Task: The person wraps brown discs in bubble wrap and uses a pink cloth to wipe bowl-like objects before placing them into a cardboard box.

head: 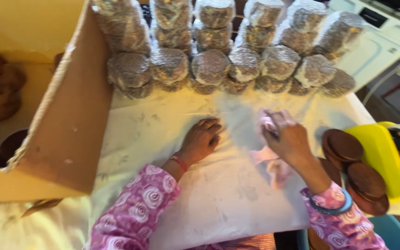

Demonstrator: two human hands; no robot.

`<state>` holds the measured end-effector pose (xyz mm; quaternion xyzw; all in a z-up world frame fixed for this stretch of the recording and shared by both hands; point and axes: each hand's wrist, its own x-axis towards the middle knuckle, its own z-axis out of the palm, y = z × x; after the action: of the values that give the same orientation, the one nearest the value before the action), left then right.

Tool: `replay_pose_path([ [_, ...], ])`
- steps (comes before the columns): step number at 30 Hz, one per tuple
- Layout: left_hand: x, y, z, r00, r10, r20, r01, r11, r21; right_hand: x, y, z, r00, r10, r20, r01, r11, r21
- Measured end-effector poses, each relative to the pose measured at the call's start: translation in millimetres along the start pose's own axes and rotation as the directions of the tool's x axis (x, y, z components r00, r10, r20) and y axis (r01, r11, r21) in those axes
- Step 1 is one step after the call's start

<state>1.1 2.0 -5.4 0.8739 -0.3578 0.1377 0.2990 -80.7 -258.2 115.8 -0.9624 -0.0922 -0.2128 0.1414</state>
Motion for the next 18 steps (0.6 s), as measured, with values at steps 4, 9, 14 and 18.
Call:
replay_pose_path([
  [4,-1,-1,1,0.999,0.048,-0.024,-0.048,0.999,0.008,23,-23,56,0.989,-0.134,0.056,0.126,0.984,0.127],
  [9,0,-3,0,0.999,0.034,-0.009,-0.033,0.998,0.054,23,-25,118,0.986,-0.088,0.138,0.067,0.986,0.153],
  [14,-3,2,-2,1.000,0.010,-0.009,-0.010,0.998,0.056,19,-26,119,0.985,-0.172,0.025,0.163,0.963,0.213],
  [18,-2,6,-11,0.996,-0.020,0.089,0.008,0.990,0.137,22,-23,119,0.985,-0.160,0.069,0.141,0.963,0.228],
])
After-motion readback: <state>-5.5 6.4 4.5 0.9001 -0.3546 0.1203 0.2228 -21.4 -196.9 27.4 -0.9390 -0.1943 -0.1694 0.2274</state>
